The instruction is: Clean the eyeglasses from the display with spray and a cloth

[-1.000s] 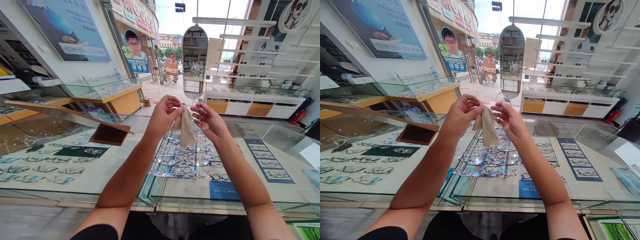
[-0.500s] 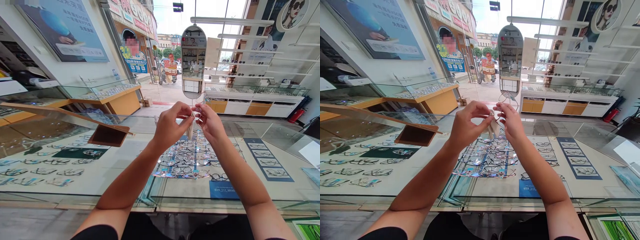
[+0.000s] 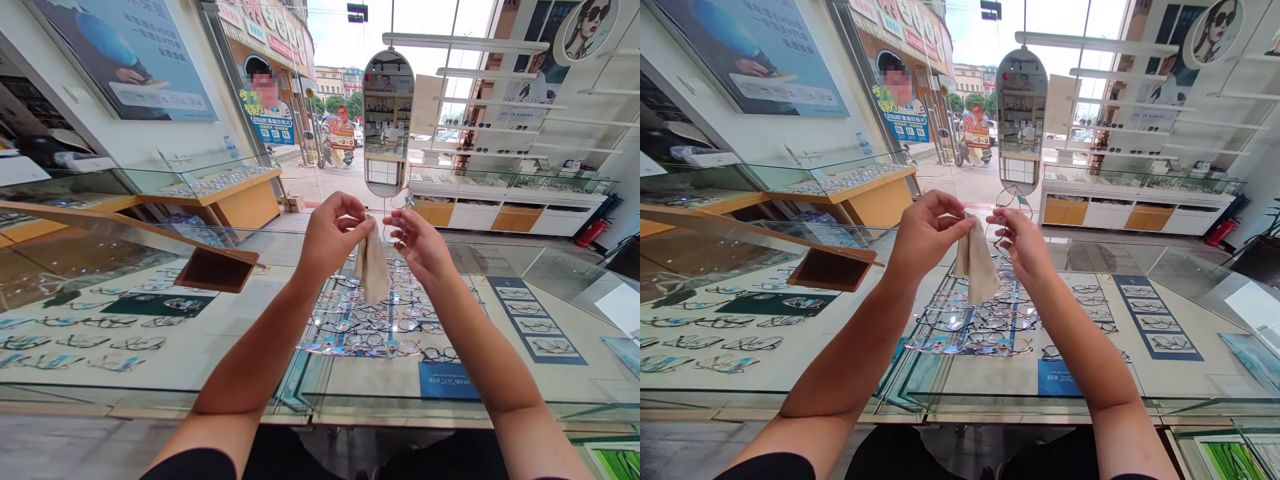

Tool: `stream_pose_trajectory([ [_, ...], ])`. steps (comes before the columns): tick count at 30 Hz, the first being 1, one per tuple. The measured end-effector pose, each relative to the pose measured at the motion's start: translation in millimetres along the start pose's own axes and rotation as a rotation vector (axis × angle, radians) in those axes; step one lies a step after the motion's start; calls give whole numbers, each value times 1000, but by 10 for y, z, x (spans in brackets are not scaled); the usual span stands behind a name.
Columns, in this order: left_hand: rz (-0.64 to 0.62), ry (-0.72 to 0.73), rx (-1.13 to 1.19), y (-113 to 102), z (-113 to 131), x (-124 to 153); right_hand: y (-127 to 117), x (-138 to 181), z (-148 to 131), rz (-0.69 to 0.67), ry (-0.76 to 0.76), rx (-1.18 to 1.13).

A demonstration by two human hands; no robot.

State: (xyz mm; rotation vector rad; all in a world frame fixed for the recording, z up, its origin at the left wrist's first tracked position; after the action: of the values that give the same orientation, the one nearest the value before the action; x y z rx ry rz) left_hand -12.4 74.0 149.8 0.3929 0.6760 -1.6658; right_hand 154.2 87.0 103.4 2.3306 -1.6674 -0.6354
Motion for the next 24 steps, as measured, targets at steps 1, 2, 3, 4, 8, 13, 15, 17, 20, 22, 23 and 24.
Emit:
stream_pose_trajectory([
  [1,37,2,14,-44,-15,-9,19,2,4,-17,18,5],
  [2,70,9,23,-81,-20,-16,41,4,11,-37,37,14],
  [3,96,21,26,-109,-19,-19,65,6,21,-57,56,27],
  [4,116,35,23,-128,-13,-21,91,8,35,-79,75,43],
  [8,158,86,-51,-138,30,1,214,20,109,-189,131,107],
  [13,121,81,-145,-54,42,37,230,12,142,-214,129,186],
  [15,92,81,-174,-22,47,36,207,3,146,-202,130,197],
  [17,74,77,-171,-16,33,22,185,-4,146,-190,133,194],
  [20,72,53,-120,-59,-20,-12,152,-7,117,-167,114,171],
  [22,77,36,-86,-92,-48,-33,114,-10,88,-137,91,148],
  [23,72,26,-69,-97,-57,-41,92,-14,77,-119,81,135],
  [24,57,15,-50,-90,-65,-47,71,-19,71,-102,72,124],
])
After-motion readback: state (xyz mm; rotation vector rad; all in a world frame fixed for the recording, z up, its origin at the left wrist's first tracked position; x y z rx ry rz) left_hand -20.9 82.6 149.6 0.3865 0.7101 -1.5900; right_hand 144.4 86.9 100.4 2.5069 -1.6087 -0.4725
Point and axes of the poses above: each hand's wrist, its own x-axis away from the middle knuckle, its own y-axis out of the palm, z = x × y, the point moved 9 cm from there along -x, towards the middle knuckle, and after that the axes turned 14 degrees about -z, right-handed, at the moved point
